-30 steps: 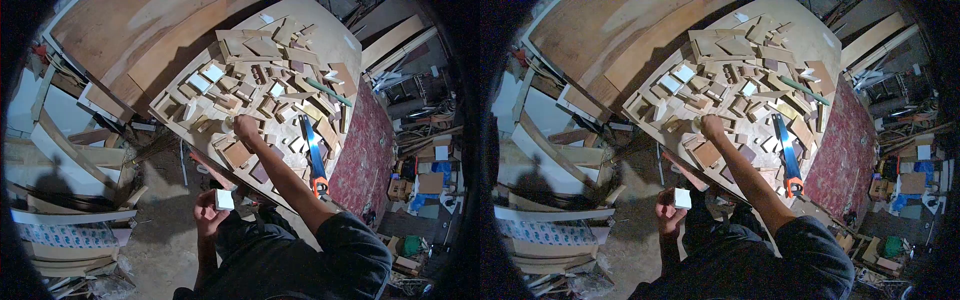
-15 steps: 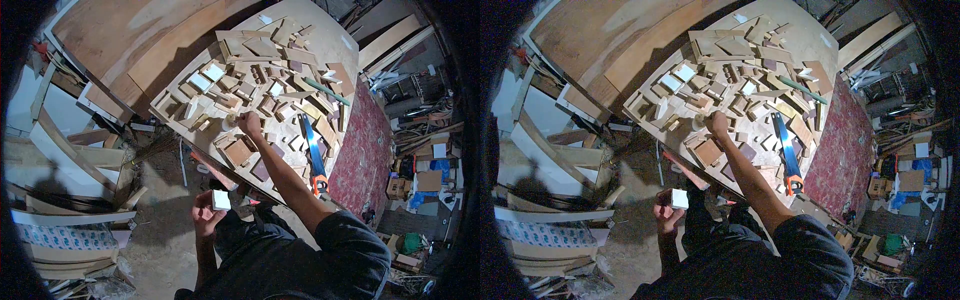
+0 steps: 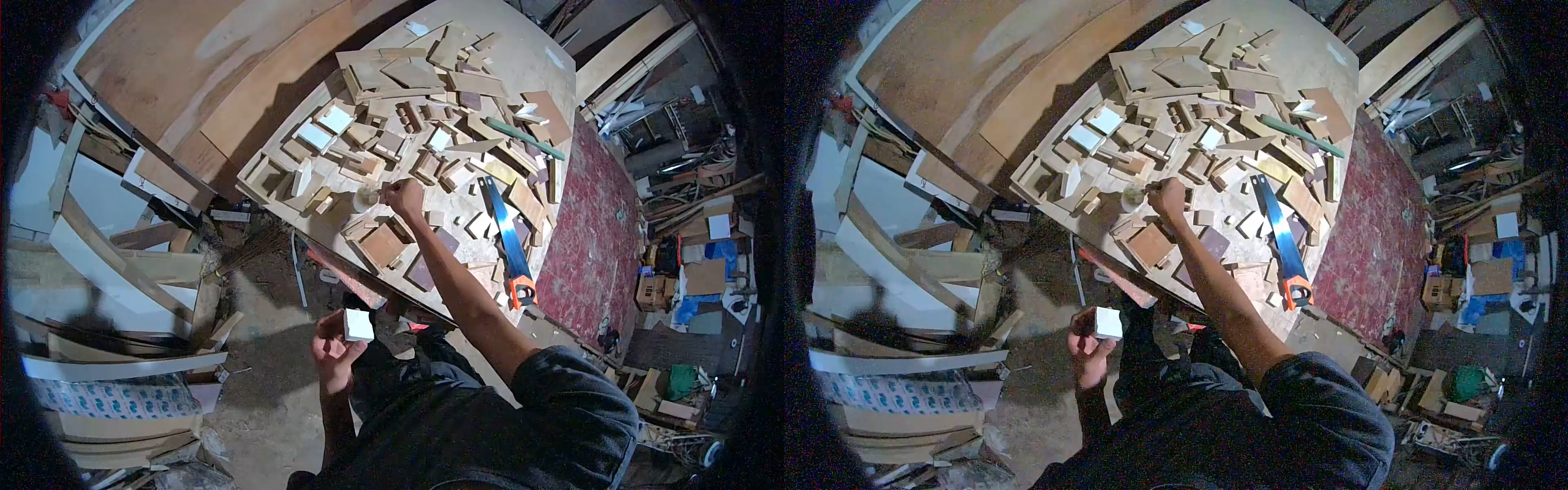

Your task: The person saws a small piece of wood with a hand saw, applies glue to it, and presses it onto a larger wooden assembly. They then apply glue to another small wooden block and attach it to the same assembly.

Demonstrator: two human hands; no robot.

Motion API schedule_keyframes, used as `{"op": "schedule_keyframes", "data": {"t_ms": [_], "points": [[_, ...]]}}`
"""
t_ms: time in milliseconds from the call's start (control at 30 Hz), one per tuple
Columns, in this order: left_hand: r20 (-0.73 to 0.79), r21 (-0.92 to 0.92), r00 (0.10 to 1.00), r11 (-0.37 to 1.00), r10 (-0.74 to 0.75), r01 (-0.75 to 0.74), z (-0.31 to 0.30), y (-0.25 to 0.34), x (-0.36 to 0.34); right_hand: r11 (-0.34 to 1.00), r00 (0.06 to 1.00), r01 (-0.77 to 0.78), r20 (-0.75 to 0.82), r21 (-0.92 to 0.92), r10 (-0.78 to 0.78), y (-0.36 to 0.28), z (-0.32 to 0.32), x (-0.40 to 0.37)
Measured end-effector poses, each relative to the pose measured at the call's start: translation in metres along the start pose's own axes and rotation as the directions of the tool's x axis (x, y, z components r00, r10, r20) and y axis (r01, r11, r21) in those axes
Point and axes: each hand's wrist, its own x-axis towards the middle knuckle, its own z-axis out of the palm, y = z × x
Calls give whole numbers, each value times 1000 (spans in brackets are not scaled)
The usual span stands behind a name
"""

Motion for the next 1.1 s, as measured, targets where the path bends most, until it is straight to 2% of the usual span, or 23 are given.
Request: {"op": "schedule_keyframes", "data": {"t_ms": [167,233,267,333,400,433,467,533,567,600,633,767,833,900,933,967,1067,1100], "points": [[-38,4,999,1000,-2,2,12,8,0,998,1000,-16,-7,55,16,19,-2,3],[-30,16,1000,1000,-10,11,19,12,2,972,992,-125,48,197,118,24,-7,2],[-30,22,999,999,-23,24,22,13,3,966,985,-168,74,196,156,-1,-32,-10],[-8,36,1000,999,2,-1,26,12,6,943,985,-175,58,284,165,-5,-47,-18],[16,50,1000,998,23,-24,33,13,11,864,971,-238,83,444,225,-13,-68,-30],[22,53,999,998,39,-40,38,16,14,861,971,-237,73,451,229,-21,-85,-40],[27,56,998,997,53,-54,44,17,17,781,968,-251,123,572,221,-31,-106,-51],[40,72,998,996,58,-61,54,19,24,629,966,-256,220,734,136,-25,-137,-74],[43,84,997,994,68,-71,59,19,28,562,968,-243,238,791,83,-44,-169,-95],[33,43,998,998,45,-47,62,15,30,549,958,-270,276,791,74,-53,-195,-113],[13,-10,998,998,58,-58,76,17,31,552,963,-237,267,800,26,-53,-212,-127],[126,-92,992,996,15,-3,119,30,34,477,981,-149,192,866,-41,-74,-283,-190],[180,-106,984,994,11,8,133,29,31,450,989,-10,76,893,-130,-75,-304,-211],[302,-137,953,989,-7,50,143,26,28,478,995,32,16,878,-96,-76,-320,-230],[293,-137,956,990,0,42,151,25,24,521,994,86,-40,849,-100,-76,-326,-240],[295,-135,956,990,-5,46,159,26,21,494,990,131,-88,860,-111,-77,-330,-248],[374,-168,927,981,-25,94,178,25,11,660,932,358,-206,661,-299,-73,-350,-262],[358,-194,933,974,-38,114,181,24,6,659,933,356,-207,662,-296,-71,-357,-265]]}}
